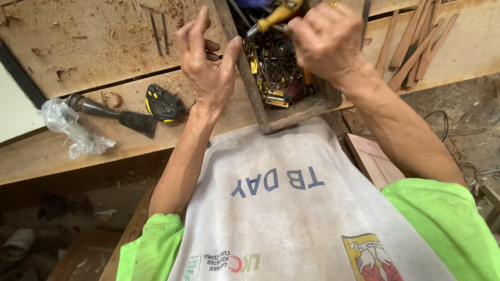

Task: The person rummages through a wooden box filled with assorted tools and hardware on a workbench. They repeatedly pick up, inspect, and place back items such as wrenches, screwdrivers, and metal pieces. The person continues to sift through the contents without removing or organizing them into a separate location.

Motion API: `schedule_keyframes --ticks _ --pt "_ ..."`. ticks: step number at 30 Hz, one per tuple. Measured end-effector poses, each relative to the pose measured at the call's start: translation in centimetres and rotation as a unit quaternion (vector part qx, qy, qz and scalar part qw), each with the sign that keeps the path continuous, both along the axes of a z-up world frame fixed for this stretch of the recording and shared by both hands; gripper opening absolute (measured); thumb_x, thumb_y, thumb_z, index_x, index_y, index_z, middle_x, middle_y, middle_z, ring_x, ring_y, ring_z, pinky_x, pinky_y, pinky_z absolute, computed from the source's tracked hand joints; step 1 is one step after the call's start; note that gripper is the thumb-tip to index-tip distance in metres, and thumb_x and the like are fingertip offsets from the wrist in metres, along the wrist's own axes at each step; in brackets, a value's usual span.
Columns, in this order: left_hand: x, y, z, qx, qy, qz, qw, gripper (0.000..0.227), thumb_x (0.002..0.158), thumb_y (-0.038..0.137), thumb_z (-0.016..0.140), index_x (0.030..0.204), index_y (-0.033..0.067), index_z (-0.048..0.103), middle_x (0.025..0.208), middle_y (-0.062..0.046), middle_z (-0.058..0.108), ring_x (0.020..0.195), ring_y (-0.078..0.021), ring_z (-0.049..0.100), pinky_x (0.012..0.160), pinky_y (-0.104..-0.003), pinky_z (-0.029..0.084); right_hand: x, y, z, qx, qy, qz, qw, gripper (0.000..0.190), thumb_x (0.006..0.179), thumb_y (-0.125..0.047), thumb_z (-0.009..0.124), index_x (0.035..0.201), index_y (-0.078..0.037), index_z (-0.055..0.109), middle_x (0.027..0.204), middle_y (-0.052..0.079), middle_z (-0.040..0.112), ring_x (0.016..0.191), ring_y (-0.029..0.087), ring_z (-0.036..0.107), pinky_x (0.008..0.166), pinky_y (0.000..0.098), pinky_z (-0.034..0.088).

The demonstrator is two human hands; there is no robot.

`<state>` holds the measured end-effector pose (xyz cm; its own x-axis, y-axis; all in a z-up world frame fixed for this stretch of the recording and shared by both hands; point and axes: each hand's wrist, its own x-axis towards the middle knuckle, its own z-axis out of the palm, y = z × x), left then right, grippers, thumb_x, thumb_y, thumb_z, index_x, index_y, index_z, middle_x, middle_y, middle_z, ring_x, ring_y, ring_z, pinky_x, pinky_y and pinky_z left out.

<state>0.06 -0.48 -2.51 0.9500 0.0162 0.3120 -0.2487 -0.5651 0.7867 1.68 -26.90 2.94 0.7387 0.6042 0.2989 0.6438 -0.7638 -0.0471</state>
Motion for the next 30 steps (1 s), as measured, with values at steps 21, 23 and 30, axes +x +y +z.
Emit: schedule_keyframes --ticks 21,23,30 --pt "-0.4 0.3 -0.1 -0.050 0.030 -0.029 0.998 0.041 0.102 0.033 0.078 0.132 0.0089 0.065 0.115 -0.006 0.065 0.080 -0.0113 0.068 0.064 -0.022 0.063 -3.5 0.7 1.7 0.049 0.224 -0.004 0.973 0.026 0.102 -0.020 0.074 0.078 -0.011 0.071 0.058 0.001 0.063 0.041 0.008 0.046 0.034 0.0250 0.034" --pt "-0.8 0.1 -0.2 -0.060 0.051 -0.030 0.996 0.038 0.101 0.031 0.077 0.129 0.0086 0.066 0.112 -0.006 0.066 0.077 -0.0101 0.067 0.061 -0.022 0.061 -4.8 2.5 0.8 0.045 0.251 -0.007 0.967 0.025 0.097 -0.019 0.074 0.073 -0.012 0.070 0.055 0.000 0.061 0.036 0.009 0.045 0.030 0.0267 0.033" --pt "-0.6 -0.4 0.1 -0.069 0.031 -0.047 0.996 0.034 0.102 0.029 0.077 0.127 0.0080 0.066 0.108 -0.007 0.065 0.078 -0.0108 0.067 0.064 -0.022 0.062 -3.5 0.0 -1.5 0.049 0.120 -0.062 0.990 0.032 0.106 -0.014 0.073 0.074 -0.011 0.066 0.059 -0.001 0.057 0.045 0.006 0.044 0.036 0.0246 0.034"
